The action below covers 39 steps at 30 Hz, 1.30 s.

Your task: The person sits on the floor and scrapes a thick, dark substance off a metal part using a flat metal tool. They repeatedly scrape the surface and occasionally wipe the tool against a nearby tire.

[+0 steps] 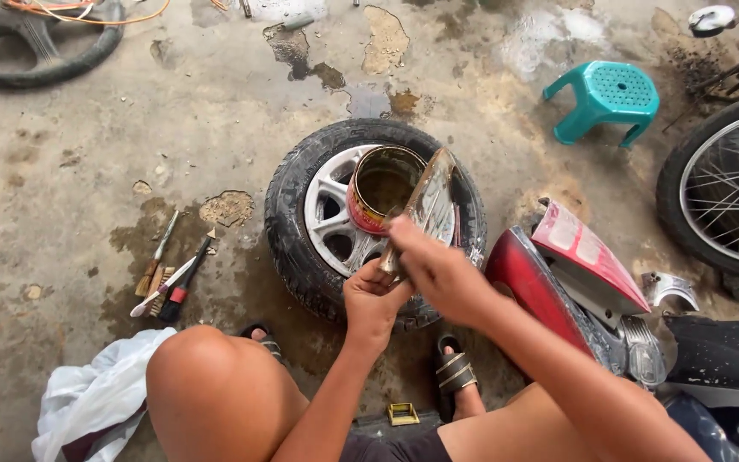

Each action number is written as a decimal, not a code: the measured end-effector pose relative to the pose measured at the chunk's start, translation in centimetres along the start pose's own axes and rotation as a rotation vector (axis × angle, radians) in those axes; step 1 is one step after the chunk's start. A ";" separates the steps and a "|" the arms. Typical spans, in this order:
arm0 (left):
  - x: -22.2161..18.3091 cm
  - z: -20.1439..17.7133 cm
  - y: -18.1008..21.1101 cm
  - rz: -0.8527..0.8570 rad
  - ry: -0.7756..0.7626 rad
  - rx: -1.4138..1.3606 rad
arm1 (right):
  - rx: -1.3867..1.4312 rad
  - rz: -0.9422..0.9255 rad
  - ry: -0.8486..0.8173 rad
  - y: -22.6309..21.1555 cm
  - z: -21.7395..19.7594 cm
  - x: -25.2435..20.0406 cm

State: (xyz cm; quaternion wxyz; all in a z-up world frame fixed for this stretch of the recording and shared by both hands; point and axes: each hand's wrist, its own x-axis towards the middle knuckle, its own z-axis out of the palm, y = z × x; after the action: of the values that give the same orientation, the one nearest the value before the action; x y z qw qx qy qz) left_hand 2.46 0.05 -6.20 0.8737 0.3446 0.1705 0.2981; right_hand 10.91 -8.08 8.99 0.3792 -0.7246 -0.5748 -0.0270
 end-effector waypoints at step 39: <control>-1.4 -1.0 3.1 0.115 -0.323 0.171 | 0.231 -0.043 -0.112 -2.7 -0.7 0.3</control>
State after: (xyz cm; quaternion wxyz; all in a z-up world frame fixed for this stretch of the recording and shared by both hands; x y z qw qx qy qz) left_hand -0.37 1.48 -4.57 0.8388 0.4701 0.0327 0.2727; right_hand 9.01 -8.09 11.02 0.4268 -0.6639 -0.6100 0.0717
